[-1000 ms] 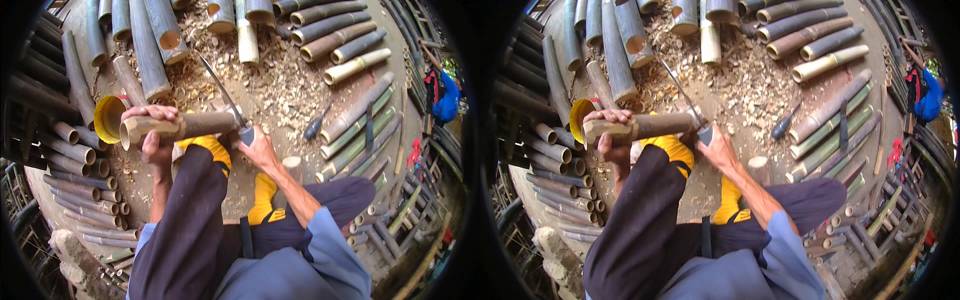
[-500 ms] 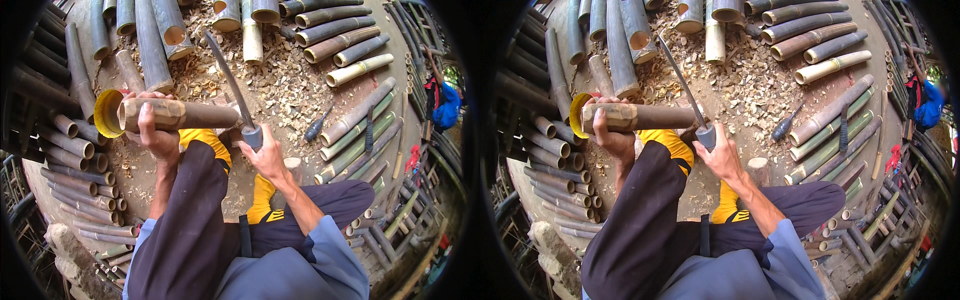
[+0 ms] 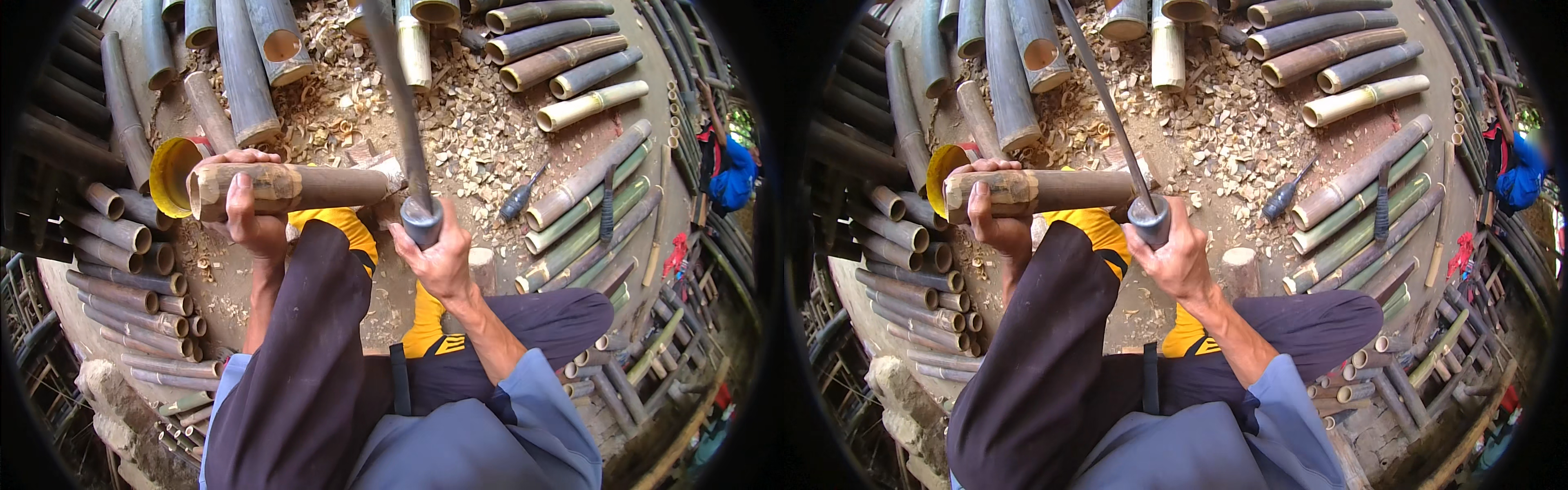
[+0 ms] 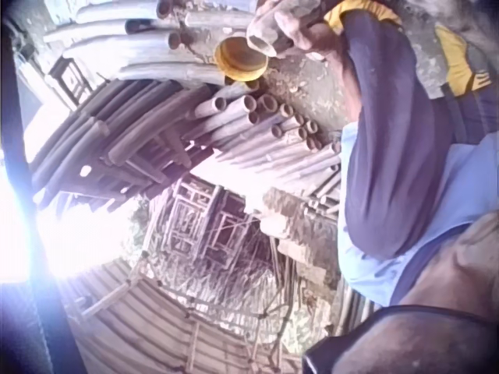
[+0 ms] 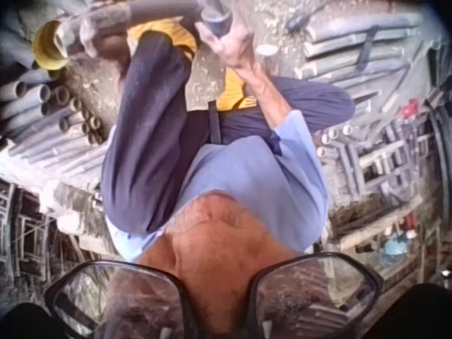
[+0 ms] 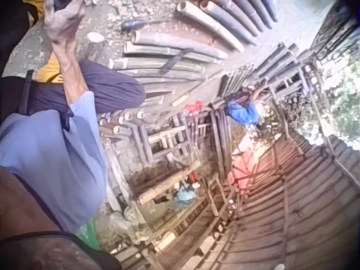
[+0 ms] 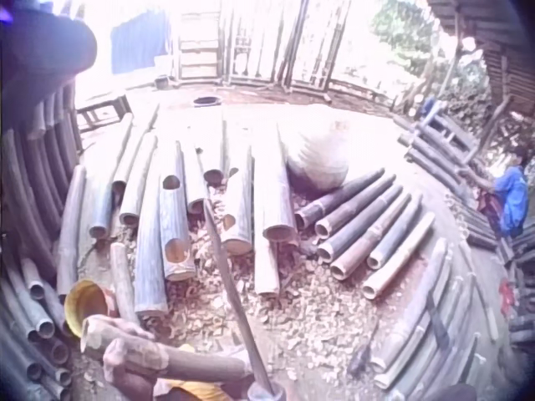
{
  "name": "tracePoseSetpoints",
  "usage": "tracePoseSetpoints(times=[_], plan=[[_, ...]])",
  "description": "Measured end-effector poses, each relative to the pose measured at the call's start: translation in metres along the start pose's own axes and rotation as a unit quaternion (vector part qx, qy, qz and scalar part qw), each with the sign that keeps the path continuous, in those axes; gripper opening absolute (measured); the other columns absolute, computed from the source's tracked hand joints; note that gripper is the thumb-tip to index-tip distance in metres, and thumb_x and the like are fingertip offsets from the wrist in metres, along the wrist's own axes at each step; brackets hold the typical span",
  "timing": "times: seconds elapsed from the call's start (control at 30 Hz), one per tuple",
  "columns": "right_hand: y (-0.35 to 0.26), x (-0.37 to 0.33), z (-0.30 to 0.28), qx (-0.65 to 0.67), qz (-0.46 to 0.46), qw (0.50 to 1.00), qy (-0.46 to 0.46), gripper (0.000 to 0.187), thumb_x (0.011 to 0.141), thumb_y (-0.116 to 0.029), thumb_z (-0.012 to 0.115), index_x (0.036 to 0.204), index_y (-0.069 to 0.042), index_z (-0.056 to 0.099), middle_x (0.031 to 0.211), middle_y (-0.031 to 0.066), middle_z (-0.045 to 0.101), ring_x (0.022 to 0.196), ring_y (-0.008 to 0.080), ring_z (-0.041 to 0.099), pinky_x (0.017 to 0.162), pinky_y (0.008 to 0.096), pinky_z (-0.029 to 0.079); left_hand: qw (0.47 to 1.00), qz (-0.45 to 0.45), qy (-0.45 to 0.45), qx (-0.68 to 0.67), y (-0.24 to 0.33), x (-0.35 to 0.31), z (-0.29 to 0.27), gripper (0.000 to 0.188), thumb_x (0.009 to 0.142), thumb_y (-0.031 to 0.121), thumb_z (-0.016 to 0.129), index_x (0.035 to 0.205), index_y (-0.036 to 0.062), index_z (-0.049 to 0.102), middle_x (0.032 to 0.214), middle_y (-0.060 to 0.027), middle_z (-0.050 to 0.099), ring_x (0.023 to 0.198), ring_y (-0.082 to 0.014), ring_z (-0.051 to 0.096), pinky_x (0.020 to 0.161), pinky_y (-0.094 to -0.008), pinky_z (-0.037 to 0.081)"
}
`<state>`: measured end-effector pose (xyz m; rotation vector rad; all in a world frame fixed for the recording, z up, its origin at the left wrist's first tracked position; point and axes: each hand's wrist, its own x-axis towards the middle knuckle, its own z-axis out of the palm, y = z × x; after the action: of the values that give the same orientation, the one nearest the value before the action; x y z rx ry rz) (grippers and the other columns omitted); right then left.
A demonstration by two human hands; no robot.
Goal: The person measures and cuts bamboo poles. They use a saw to cut a section of bamboo, a tape measure and a knife to mark it, and then use a large blade and a piece of wood to hammer out a hole in the bamboo pole.
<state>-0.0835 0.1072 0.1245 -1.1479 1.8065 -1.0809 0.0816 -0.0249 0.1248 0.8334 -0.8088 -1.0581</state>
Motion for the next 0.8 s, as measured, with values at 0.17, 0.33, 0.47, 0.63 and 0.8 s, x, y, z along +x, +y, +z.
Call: tracePoseSetpoints(times=[0.17, 0.33, 0.47, 0.63, 0.8], plan=[[0.059, 0.005, 0.009, -0.112, 0.043, 0.991, -0.057, 0.030, 0.078, -0.016, 0.068, 0.092, 0.002, 0.049, 0.072, 0.0180, 0.063, 0.064, 0.0262, 0.066, 0.056, 0.0357, 0.053, 0.999, -0.004, -0.028, 0.015, -0.003, -0.005, 0.000, 0.041, 0.070, 0.017, 0.053, 0.105, 0.0004, 0.039, 0.082, -0.0155, 0.051, 0.071, -0.0265, 0.056, 0.072, -0.0405, 0.051], [0.022, 0.001, 0.001, -0.029, 0.070, 0.994, -0.072, 0.033, 0.077, -0.016, 0.069, 0.095, 0.003, 0.049, 0.073, 0.0198, 0.065, 0.068, 0.0314, 0.068, 0.057, 0.0371, 0.054, 0.998, -0.007, -0.068, -0.004, 0.002, 0.004, -0.014, 0.043, 0.068, 0.019, 0.055, 0.104, 0.0006, 0.040, 0.082, -0.0151, 0.050, 0.076, -0.0262, 0.055, 0.075, -0.0417, 0.050], [0.035, -0.007, 0.012, 0.126, -0.025, 0.992, 0.018, 0.028, 0.077, -0.014, 0.072, 0.092, -0.001, 0.052, 0.069, 0.0087, 0.061, 0.059, 0.0136, 0.062, 0.054, 0.0301, 0.051, 0.991, 0.062, -0.120, 0.025, -0.003, 0.005, -0.022, 0.043, 0.067, 0.020, 0.056, 0.102, 0.0000, 0.041, 0.084, -0.0147, 0.050, 0.080, -0.0259, 0.053, 0.079, -0.0370, 0.046], [0.067, 0.003, 0.010, -0.065, 0.084, 0.990, -0.089, 0.032, 0.079, -0.018, 0.069, 0.101, -0.003, 0.051, 0.069, 0.0113, 0.062, 0.063, 0.0200, 0.065, 0.058, 0.0345, 0.051, 0.993, -0.068, -0.043, 0.084, 0.016, 0.002, 0.024, 0.046, 0.075, 0.018, 0.056, 0.115, -0.0021, 0.041, 0.088, -0.0155, 0.056, 0.081, -0.0245, 0.056, 0.081, -0.0385, 0.047], [-0.001, -0.001, -0.002, -0.013, 0.016, 0.999, -0.041, 0.040, 0.079, -0.020, 0.070, 0.105, 0.000, 0.047, 0.080, 0.0174, 0.065, 0.073, 0.0316, 0.068, 0.061, 0.0362, 0.053, 0.999, 0.002, 0.045, 0.028, 0.006, -0.002, 0.013, 0.034, 0.077, 0.012, 0.054, 0.106, -0.0011, 0.042, 0.078, -0.0138, 0.054, 0.068, -0.0246, 0.058, 0.066, -0.0402, 0.052]])
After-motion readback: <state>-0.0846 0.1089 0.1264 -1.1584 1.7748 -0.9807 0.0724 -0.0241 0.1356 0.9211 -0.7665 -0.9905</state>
